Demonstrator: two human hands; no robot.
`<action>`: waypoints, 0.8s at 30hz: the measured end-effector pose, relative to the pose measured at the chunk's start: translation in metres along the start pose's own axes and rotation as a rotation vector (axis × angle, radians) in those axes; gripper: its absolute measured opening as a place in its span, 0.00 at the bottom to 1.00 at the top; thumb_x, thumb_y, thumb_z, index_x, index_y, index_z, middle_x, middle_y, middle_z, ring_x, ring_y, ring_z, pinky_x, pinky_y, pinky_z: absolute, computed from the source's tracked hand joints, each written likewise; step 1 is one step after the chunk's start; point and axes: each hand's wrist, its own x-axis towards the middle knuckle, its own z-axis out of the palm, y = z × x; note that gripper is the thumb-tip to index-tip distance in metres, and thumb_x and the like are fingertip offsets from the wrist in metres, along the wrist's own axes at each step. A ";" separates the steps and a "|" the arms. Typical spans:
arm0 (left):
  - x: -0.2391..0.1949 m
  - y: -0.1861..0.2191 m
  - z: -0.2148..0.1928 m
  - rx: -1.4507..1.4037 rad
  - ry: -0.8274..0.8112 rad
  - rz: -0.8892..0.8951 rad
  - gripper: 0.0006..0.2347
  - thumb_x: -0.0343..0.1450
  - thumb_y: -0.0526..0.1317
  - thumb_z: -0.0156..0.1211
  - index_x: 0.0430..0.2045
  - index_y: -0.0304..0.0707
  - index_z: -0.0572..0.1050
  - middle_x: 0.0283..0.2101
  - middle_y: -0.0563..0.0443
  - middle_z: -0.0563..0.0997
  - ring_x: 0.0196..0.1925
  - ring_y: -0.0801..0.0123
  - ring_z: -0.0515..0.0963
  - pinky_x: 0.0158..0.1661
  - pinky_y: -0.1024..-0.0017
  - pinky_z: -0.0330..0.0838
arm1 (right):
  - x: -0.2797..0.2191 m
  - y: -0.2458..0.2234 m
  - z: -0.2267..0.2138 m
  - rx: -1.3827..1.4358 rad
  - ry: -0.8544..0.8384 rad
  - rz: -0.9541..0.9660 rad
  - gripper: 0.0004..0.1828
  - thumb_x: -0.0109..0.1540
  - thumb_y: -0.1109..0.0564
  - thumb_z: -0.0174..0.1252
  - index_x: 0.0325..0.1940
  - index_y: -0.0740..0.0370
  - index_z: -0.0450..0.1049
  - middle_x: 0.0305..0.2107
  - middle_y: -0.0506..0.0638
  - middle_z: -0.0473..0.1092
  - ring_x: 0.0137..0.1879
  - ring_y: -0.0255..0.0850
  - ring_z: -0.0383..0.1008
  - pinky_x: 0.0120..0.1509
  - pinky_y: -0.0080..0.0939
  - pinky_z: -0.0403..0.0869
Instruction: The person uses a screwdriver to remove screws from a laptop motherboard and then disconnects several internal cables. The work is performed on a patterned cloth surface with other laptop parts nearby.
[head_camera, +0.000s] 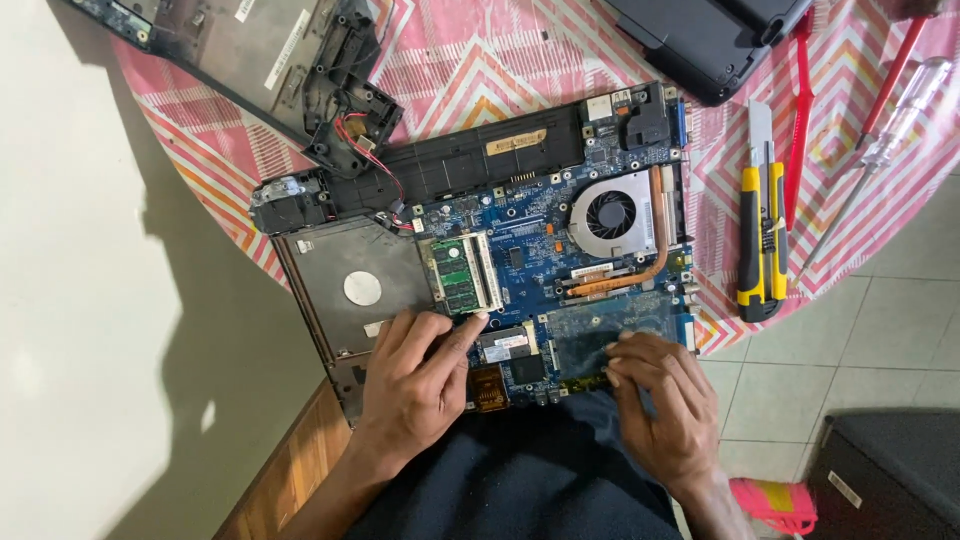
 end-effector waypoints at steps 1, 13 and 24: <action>0.000 0.002 0.001 -0.019 0.010 -0.022 0.16 0.68 0.26 0.55 0.50 0.36 0.75 0.33 0.49 0.68 0.33 0.61 0.65 0.32 0.65 0.61 | 0.000 0.000 0.002 0.018 0.045 -0.029 0.04 0.61 0.65 0.54 0.41 0.66 0.69 0.39 0.57 0.74 0.50 0.50 0.75 0.53 0.45 0.75; 0.002 0.003 0.001 -0.019 0.063 -0.102 0.13 0.68 0.27 0.54 0.44 0.39 0.79 0.32 0.51 0.69 0.31 0.64 0.66 0.31 0.68 0.59 | 0.016 0.001 0.009 0.031 0.152 0.013 0.02 0.62 0.67 0.54 0.39 0.67 0.70 0.36 0.57 0.73 0.44 0.49 0.73 0.49 0.44 0.72; -0.009 -0.020 -0.020 -0.007 0.239 -0.195 0.13 0.69 0.25 0.54 0.42 0.39 0.80 0.33 0.48 0.70 0.35 0.63 0.71 0.36 0.66 0.62 | 0.018 -0.002 0.022 -0.074 0.267 0.032 0.03 0.63 0.66 0.58 0.40 0.68 0.72 0.39 0.57 0.72 0.50 0.52 0.72 0.57 0.49 0.64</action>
